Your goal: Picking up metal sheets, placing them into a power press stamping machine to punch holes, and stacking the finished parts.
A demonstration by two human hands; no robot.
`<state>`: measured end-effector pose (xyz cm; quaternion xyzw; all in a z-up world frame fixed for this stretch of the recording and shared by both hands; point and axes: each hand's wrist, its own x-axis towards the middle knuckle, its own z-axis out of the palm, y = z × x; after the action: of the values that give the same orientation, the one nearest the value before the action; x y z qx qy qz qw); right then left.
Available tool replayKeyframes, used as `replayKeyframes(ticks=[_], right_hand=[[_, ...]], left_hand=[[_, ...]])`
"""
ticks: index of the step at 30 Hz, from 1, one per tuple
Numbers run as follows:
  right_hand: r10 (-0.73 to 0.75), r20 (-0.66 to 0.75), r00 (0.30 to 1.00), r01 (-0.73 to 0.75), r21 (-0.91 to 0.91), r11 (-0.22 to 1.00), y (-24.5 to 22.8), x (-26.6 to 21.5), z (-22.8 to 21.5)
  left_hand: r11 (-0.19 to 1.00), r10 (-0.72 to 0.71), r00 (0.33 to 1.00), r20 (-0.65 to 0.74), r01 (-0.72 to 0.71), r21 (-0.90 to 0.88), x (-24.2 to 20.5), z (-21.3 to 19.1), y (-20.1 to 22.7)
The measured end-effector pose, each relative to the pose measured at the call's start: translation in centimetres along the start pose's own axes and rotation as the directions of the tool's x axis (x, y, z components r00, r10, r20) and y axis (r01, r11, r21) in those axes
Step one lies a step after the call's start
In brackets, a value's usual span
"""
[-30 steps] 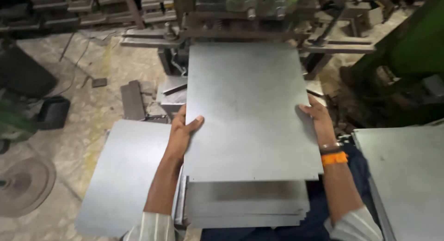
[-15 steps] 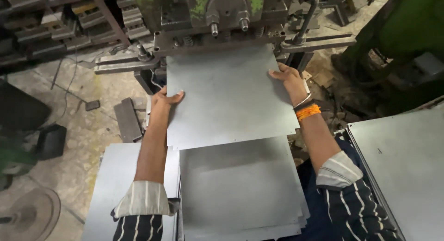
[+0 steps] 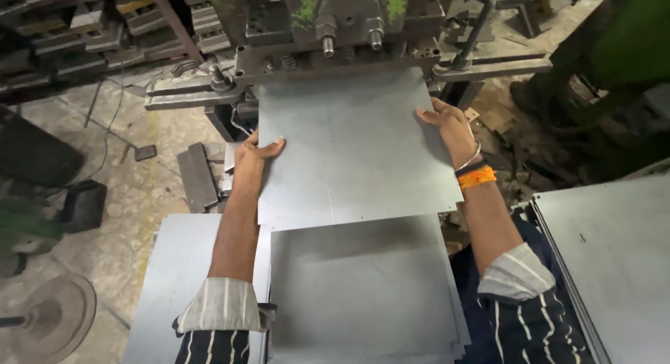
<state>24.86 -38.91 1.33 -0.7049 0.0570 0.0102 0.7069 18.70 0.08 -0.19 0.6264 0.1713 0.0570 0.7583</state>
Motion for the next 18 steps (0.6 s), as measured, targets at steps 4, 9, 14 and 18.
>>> replayKeyframes(ticks=[4, 9, 14, 18], right_hand=[[-0.009, 0.002, 1.0, 0.009, 0.142, 0.99, -0.9, -0.6, 0.5], [-0.007, 0.013, 1.0, 0.006, 0.127, 0.992, -1.8, -1.7, 1.3], [0.033, -0.095, 0.995, -0.049, -0.166, 0.985, -0.6, -0.7, 1.0], [-0.095, -0.095, 0.991, 0.078, -0.165, 0.983, 2.9, 1.8, -0.8]], left_hand=[[1.0, 0.003, 1.0, 0.003, -0.003, -0.001, -0.2, 0.1, 0.3], [1.0, 0.013, 1.0, 0.005, -0.013, -0.006, 1.8, -0.9, -2.0], [0.999, 0.037, 0.999, -0.002, -0.037, 0.027, 4.6, -1.4, -4.4], [0.991, 0.116, 0.993, 0.012, -0.117, 0.06, 9.9, -2.7, -9.0]])
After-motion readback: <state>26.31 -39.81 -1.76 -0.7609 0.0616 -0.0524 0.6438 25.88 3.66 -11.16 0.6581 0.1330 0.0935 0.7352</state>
